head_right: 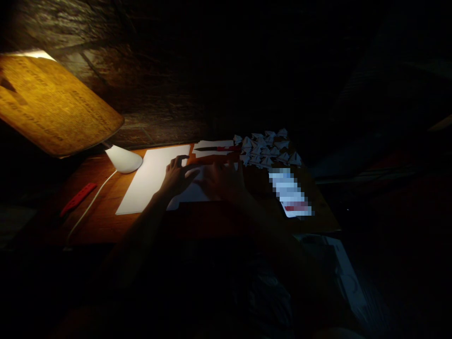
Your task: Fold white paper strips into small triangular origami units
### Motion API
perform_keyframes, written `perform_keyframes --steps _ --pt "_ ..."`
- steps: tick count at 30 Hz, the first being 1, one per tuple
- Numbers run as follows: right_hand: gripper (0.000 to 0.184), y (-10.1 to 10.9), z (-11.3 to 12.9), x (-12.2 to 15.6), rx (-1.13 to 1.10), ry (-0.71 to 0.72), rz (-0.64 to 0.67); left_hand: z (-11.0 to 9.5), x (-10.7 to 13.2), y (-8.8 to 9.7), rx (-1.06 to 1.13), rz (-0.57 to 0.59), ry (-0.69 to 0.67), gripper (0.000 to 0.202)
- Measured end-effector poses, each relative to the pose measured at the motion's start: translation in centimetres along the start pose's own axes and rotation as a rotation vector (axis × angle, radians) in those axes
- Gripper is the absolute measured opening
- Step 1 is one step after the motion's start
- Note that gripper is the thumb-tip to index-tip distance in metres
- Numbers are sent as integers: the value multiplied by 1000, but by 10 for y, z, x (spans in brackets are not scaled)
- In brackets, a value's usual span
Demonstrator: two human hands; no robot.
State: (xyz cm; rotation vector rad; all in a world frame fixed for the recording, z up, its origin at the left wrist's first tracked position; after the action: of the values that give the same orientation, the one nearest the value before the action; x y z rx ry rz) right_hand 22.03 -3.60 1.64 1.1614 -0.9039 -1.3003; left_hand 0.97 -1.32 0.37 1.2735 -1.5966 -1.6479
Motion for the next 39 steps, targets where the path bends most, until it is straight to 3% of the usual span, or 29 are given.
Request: perform_keyframes --steps 8,18,26,35,39 --pt "48 9 -12 -5 -17 -135 -15 6 2 4 -13 -76 60 30" --pt "48 22 -28 -3 -10 -313 -48 19 7 5 -56 -141 161 23" --pt "45 21 -34 -3 -17 -306 -63 20 6 5 -33 -113 187 20" --pt "45 24 -31 2 -31 -215 50 24 7 -1 54 4 93 35" --pt "46 16 -34 2 -53 -164 36 30 7 -7 83 -6 97 35"
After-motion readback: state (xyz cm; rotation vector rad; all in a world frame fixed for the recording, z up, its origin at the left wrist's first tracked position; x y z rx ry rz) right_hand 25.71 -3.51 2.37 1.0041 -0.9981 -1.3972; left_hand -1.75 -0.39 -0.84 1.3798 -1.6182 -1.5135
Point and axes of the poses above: each hand's wrist, its own x-axis away from the middle knuckle, its own y-axis out of the back of the hand, z = x × y, the point moved 1 cm from there along -x, towards the middle knuckle, and after that the axes turned 15 degrees about -y, right-handed, at the moved point
